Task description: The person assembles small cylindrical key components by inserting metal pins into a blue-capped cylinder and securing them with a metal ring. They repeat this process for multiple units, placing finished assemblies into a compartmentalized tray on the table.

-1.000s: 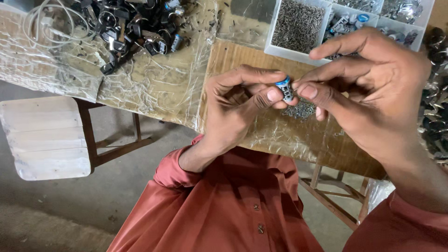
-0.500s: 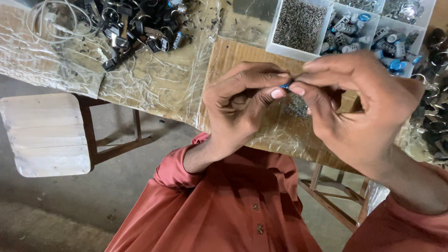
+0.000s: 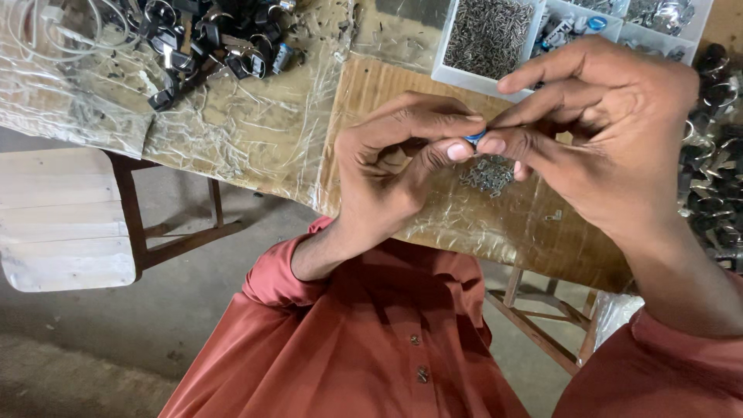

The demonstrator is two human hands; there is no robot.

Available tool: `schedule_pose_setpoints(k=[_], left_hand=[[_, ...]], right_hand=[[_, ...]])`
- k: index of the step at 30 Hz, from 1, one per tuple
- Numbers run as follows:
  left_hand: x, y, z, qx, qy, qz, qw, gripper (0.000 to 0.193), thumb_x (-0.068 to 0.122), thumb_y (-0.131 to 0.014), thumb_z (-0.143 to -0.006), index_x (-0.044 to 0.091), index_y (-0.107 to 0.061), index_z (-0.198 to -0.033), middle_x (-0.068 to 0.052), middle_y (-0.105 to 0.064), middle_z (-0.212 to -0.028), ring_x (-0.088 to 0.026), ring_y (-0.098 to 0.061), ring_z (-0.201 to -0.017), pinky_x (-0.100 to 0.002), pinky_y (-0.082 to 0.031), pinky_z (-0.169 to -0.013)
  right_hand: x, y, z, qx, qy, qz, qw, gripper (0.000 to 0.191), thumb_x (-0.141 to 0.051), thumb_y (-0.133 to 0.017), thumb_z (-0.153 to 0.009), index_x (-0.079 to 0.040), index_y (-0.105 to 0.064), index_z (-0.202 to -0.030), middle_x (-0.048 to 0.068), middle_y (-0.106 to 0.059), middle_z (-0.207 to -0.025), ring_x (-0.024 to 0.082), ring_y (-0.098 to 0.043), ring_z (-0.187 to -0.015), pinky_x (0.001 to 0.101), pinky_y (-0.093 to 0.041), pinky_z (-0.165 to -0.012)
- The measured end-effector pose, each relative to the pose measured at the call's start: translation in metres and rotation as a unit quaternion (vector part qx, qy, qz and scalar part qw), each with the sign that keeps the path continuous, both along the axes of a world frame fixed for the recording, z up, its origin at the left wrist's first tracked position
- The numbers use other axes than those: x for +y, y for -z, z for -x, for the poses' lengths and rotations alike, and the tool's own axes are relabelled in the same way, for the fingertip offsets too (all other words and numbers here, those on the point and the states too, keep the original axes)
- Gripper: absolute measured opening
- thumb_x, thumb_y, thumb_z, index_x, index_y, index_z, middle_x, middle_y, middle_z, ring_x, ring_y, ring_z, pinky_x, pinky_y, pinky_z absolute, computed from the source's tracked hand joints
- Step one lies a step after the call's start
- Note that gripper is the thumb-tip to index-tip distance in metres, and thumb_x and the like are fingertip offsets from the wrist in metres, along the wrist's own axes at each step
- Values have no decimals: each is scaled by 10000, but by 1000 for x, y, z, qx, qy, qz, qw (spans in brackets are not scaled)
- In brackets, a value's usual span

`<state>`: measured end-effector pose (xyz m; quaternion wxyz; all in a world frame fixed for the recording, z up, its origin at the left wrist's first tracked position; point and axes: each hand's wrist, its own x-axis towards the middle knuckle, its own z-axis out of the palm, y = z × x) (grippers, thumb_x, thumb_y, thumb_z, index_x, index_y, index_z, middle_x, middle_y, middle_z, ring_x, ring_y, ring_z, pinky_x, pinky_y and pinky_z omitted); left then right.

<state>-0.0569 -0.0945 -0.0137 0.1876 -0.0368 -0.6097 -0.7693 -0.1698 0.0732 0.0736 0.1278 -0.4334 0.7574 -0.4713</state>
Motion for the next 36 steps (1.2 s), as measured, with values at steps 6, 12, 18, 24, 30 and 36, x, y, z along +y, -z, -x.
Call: schedule_pose_setpoints(k=[6, 12, 18, 24, 30, 36], left_hand=[[-2, 6, 6, -59, 88, -142, 984, 216, -61, -711, -1047, -21, -709, -1259, -134, -765, -1113, -153, -773, -980, -261, -658, -879], [8, 9, 6, -24, 40, -72, 996, 142, -76, -706, -1089, -55, -699, -1229, -132, -756, -1106, -139, -748, -989, -231, -626, -903], [4, 10, 8, -55, 88, -145, 984, 182, -84, -695, -1080, -51, -670, -1257, -134, -760, -1095, -164, -762, -988, -260, -647, -899], [-4, 10, 9, -83, 141, -206, 965, 191, -79, -695, -1081, -68, -664, -1270, -150, -748, -1097, -183, -760, -967, -267, -636, -860], [-2, 6, 7, -79, 137, -147, 976, 191, -69, -695, -1093, -45, -683, -1282, -132, -757, -1138, -150, -756, -970, -245, -631, -862], [1, 4, 4, -54, 89, -66, 992, 166, -78, -708, -1093, -32, -703, -1252, -120, -756, -1154, -123, -750, -1008, -235, -632, -902]], right_hand=[[10, 6, 3, -69, 56, -21, 996, 218, 34, -717, -956, 91, -531, -1053, 183, -732, -874, 142, -731, -653, 230, -506, -522], [6, 3, 4, 56, 12, -22, 998, 275, 125, -696, -945, 143, -465, -1094, 252, -707, -851, 209, -728, -671, 237, -552, -513], [7, 7, 2, -18, 14, -10, 1000, 418, 138, -642, -967, 81, -308, -1212, 225, -681, -876, 194, -704, -666, 219, -447, -501], [13, 12, 8, 111, -62, -13, 992, 488, 184, -605, -993, 47, -204, -1235, 245, -655, -904, 224, -724, -778, 248, -540, -633], [14, 3, 4, 137, -76, -45, 987, 570, 206, -632, -941, 60, -181, -1258, 298, -575, -1009, 227, -728, -810, 248, -571, -674], [14, 1, -2, 165, -26, -108, 980, 646, 221, -682, -888, 80, -184, -1274, 242, -606, -953, 211, -677, -636, 274, -499, -537]])
